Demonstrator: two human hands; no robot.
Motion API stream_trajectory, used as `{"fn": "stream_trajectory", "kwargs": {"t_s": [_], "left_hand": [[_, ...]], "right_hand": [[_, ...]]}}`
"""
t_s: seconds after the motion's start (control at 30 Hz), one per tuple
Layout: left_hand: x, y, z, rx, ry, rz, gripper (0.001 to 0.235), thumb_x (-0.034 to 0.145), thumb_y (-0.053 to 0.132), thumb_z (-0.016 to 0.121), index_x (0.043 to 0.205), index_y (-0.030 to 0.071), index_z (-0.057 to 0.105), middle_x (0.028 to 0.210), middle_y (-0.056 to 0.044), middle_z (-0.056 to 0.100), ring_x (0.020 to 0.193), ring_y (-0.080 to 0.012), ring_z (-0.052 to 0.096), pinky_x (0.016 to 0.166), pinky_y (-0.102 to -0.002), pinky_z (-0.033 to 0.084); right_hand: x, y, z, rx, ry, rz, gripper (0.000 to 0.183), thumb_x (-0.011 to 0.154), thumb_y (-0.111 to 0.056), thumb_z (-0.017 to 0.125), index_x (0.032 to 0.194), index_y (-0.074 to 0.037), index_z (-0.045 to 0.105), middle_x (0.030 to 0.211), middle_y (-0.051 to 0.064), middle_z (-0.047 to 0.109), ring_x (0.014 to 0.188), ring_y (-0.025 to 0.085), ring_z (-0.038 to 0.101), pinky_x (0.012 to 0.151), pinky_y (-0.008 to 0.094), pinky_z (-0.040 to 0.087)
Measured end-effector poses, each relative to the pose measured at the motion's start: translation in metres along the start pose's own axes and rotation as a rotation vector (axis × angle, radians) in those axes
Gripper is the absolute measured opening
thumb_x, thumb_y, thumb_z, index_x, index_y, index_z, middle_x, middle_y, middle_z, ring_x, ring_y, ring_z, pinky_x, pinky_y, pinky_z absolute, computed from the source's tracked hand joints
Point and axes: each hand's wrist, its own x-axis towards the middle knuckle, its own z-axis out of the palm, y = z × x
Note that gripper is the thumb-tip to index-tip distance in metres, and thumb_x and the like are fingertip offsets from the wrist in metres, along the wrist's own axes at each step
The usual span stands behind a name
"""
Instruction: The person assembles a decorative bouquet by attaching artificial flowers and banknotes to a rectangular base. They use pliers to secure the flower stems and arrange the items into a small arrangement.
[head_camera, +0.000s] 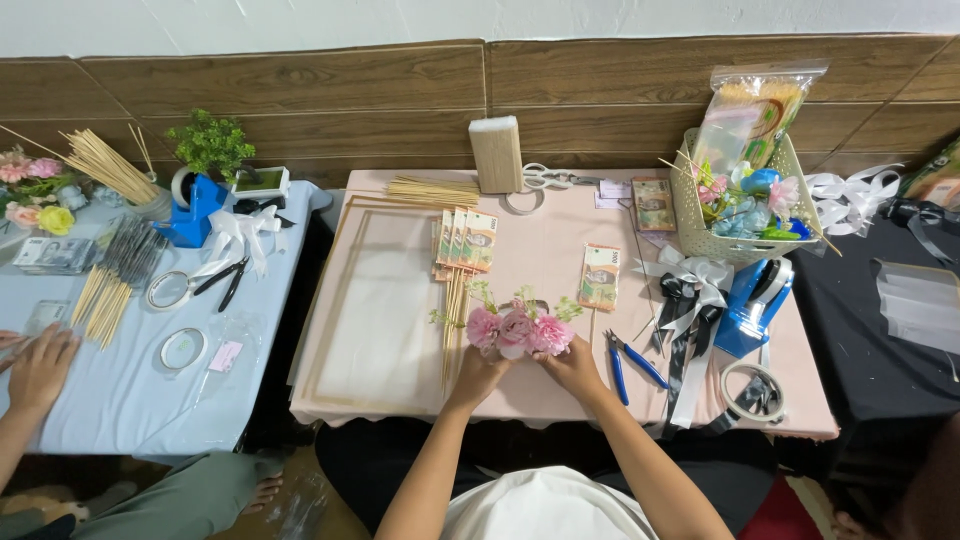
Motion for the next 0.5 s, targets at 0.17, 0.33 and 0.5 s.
{"fn": "stream_trajectory", "kwargs": {"t_s": [0.17,0.33,0.5], "left_hand": [[-0.020,-0.009,-0.047,0.045,0.148,-0.013,0.052,0.076,0.020,0.090,0.124,0.009,0.072,0.114,-0.015,0.075,0.110,-0.0248,0.070,0.098,-0.044,0.052],[-0.046,-0.049,-0.120,-0.119,0.387,-0.012,0.067,0.085,0.019,0.084,0.142,0.010,0.052,0.136,-0.008,0.064,0.124,-0.0138,0.056,0.108,-0.039,0.046],[-0.084,0.100,-0.125,-0.119,0.523,-0.182,0.069,0.081,0.027,0.074,0.140,0.005,0.046,0.134,-0.014,0.063,0.125,-0.0273,0.061,0.108,-0.037,0.048]], "right_hand": [[0.015,0.000,0.001,-0.115,-0.074,0.016,0.030,0.096,-0.018,0.066,0.123,-0.007,0.072,0.117,0.018,0.073,0.112,0.034,0.068,0.093,0.049,0.056],[0.060,0.017,0.038,-0.360,-0.102,0.272,0.024,0.096,-0.025,0.069,0.116,-0.015,0.079,0.097,0.009,0.076,0.093,0.027,0.073,0.082,0.039,0.060],[0.094,-0.045,0.093,-0.257,-0.333,0.526,0.028,0.103,-0.025,0.062,0.088,-0.005,0.076,0.055,0.002,0.060,0.047,0.012,0.045,0.051,0.027,0.039]]}}
